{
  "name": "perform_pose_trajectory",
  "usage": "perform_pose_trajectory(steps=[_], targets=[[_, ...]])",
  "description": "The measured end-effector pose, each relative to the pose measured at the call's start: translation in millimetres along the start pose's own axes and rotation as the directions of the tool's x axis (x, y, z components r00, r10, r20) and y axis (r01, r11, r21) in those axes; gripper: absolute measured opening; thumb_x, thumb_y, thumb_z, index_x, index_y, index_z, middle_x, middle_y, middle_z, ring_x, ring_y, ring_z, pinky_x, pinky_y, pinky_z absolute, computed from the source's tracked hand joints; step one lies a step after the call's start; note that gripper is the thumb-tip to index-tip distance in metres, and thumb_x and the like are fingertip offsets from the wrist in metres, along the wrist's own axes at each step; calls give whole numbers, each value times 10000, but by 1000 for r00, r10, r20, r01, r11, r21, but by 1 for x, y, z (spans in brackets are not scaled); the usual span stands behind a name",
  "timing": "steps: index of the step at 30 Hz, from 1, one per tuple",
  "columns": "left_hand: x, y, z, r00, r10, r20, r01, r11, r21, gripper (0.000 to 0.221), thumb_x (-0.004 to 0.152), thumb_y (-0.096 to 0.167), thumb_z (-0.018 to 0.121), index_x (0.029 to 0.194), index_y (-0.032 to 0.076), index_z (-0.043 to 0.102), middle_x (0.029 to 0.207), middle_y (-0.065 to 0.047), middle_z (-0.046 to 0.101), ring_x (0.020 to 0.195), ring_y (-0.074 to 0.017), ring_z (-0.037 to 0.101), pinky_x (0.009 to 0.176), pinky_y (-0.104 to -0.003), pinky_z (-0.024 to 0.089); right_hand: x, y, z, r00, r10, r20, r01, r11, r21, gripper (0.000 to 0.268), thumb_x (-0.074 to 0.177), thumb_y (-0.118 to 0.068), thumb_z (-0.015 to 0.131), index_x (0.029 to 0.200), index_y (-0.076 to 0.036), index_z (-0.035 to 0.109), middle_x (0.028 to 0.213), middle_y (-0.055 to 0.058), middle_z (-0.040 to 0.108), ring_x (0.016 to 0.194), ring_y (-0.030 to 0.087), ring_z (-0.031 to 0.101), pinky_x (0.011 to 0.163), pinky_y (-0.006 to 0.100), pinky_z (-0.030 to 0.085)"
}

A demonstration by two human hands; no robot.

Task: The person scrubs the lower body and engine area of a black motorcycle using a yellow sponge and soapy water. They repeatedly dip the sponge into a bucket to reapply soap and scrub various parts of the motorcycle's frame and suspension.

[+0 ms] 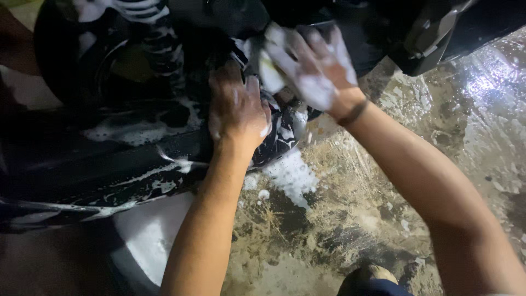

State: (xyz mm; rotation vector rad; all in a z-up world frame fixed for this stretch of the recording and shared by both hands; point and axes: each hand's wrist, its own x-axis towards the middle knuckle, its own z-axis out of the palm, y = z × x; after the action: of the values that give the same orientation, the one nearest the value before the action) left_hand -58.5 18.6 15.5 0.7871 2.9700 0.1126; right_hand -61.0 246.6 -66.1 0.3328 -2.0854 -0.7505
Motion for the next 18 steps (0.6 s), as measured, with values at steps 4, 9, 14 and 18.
perform_pose_trajectory(steps=[4,9,14,18], targets=[[-5,-3,4,937,92,-337,-88,996,26,571,838,325,656,1319,19,609,1432,-279,441,1373,-459,380,1212,-537,225,42,-24,16,986,129,104,-132,991,26,481,1053,-336,479,1512,-199,515,1552,71,441,1578,261,240,1290,493,158],[-3,-8,14,938,100,-332,-95,995,31,606,854,370,652,1342,15,595,1491,-305,362,1402,-465,332,1172,-568,212,33,-54,29,902,153,403,-238,957,169,629,1047,-450,472,1589,-132,466,1633,129,395,1558,248,293,1296,509,133],[-1,-8,14,943,109,-314,-77,991,111,683,850,420,632,1402,27,546,1502,-282,348,1416,-445,323,1186,-553,208,1,-26,11,963,163,215,-230,911,342,544,1036,-420,510,1491,-124,500,1482,128,466,1401,255,386,1172,481,233],[-6,-7,11,965,102,-240,-73,989,128,670,887,426,611,1417,24,539,1506,-290,361,1363,-430,380,1184,-530,239,27,19,32,933,312,182,-359,849,387,476,1028,-397,541,1413,-117,527,1362,127,523,1274,261,461,1073,458,313]])
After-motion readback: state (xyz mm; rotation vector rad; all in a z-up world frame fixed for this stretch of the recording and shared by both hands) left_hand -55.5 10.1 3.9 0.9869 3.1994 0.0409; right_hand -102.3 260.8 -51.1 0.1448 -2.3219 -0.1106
